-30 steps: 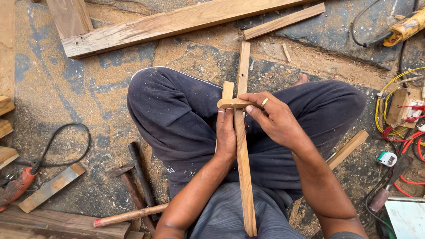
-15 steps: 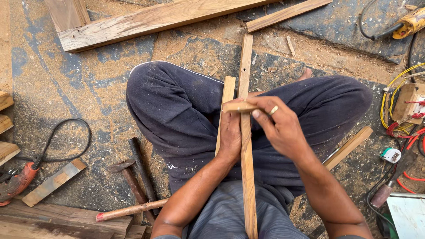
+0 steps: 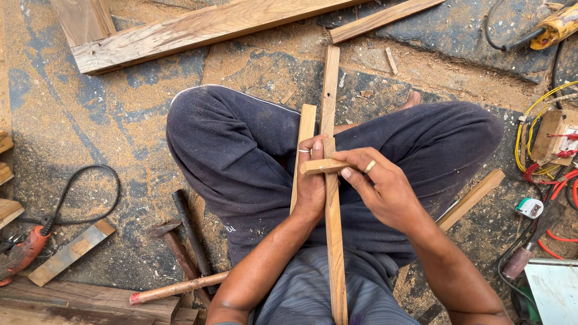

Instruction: The person sits on the floor and assembles small wooden pieces into a cross shape. They then use a circular saw to cut a long wooden plank into smaller sections, placing the cut pieces aside.

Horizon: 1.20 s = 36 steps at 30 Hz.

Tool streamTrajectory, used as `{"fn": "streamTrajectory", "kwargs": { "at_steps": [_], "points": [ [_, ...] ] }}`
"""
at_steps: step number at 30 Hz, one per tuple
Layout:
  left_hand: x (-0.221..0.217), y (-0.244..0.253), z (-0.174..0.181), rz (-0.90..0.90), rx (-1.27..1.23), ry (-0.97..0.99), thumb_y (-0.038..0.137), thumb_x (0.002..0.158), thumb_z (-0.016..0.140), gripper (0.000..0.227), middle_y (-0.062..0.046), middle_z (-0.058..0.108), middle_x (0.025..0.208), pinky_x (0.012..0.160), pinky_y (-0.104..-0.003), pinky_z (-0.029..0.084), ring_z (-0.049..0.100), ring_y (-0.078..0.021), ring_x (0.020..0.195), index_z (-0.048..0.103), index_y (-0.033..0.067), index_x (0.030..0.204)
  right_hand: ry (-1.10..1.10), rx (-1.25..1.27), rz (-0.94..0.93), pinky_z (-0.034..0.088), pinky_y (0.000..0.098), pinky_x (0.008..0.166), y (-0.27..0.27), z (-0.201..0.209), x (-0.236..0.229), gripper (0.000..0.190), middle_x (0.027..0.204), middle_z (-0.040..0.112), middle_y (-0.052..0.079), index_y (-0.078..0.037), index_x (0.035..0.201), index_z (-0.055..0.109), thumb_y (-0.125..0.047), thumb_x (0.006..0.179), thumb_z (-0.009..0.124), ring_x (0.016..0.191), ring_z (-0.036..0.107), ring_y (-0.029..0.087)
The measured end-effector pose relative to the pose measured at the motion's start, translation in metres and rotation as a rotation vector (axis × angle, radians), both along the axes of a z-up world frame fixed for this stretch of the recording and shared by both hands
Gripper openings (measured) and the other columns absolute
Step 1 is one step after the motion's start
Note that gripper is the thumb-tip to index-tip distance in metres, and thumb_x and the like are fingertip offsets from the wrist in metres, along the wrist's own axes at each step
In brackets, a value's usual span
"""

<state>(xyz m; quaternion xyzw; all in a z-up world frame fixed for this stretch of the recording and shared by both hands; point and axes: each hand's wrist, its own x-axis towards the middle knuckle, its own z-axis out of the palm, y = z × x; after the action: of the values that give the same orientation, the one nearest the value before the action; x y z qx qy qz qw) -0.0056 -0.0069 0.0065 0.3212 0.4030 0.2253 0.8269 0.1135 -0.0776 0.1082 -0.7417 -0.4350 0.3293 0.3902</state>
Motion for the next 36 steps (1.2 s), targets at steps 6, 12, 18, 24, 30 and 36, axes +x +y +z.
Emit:
{"fn": "streamTrajectory", "kwargs": {
  "at_steps": [6,12,18,24,30,36],
  "points": [
    [0.002,-0.013,-0.001,-0.054,0.066,0.016,0.036,0.116,0.043,0.032,0.0,0.055,0.087,0.058,-0.023,0.045,0.051,-0.0061,0.068,0.052,0.0093,0.13,0.032,0.09,-0.066,0.053,0.029,0.089,0.019,-0.035,0.028,0.028,0.111,0.069,0.01,-0.002,0.131,0.066,-0.01,0.105,0.063,0.101,0.067,0.018],
    [0.002,-0.012,0.013,-0.078,0.043,0.052,0.037,0.113,0.042,0.04,-0.002,0.059,0.085,0.062,-0.022,0.047,0.055,-0.007,0.07,0.048,0.0127,0.144,0.266,0.056,-0.23,0.049,0.0194,0.076,0.016,-0.037,0.048,0.034,0.105,0.064,0.002,-0.002,0.14,0.064,-0.014,0.108,0.061,0.089,0.06,0.007],
    [-0.026,-0.03,0.045,-0.25,-0.145,0.116,0.043,0.106,0.044,0.058,-0.004,0.06,0.077,0.05,-0.021,0.046,0.056,-0.0084,0.058,0.039,0.0158,0.156,0.366,0.027,-0.275,0.051,0.0185,0.074,0.008,-0.034,0.05,0.039,0.103,0.07,0.003,0.0,0.14,0.062,-0.018,0.105,0.061,0.083,0.062,0.006],
    [-0.051,-0.036,0.042,-0.332,-0.118,0.116,0.038,0.099,0.06,0.073,-0.004,0.06,0.084,0.052,-0.023,0.049,0.056,-0.0094,0.061,0.029,0.0154,0.161,0.438,-0.048,-0.292,0.051,0.0199,0.071,-0.004,-0.038,0.048,0.041,0.104,0.073,0.004,-0.001,0.139,0.062,-0.02,0.103,0.062,0.08,0.065,0.007],
    [-0.008,0.038,0.007,0.014,-0.129,0.01,0.028,0.098,0.064,0.069,-0.003,0.059,0.094,0.054,-0.023,0.049,0.057,-0.0085,0.065,0.034,0.0097,0.158,0.498,-0.072,-0.125,0.055,0.0225,0.08,-0.002,-0.028,0.024,0.04,0.105,0.074,0.006,-0.001,0.138,0.063,-0.019,0.102,0.062,0.09,0.069,0.009],
    [0.019,0.074,0.006,0.165,-0.272,-0.169,0.022,0.099,0.065,0.054,-0.003,0.061,0.101,0.06,-0.024,0.056,0.059,-0.0074,0.071,0.043,0.0108,0.148,0.355,-0.02,0.089,0.056,0.0254,0.087,0.001,-0.007,0.0,0.035,0.111,0.073,0.007,0.0,0.132,0.067,-0.015,0.101,0.064,0.1,0.07,0.012]
  ]
}}
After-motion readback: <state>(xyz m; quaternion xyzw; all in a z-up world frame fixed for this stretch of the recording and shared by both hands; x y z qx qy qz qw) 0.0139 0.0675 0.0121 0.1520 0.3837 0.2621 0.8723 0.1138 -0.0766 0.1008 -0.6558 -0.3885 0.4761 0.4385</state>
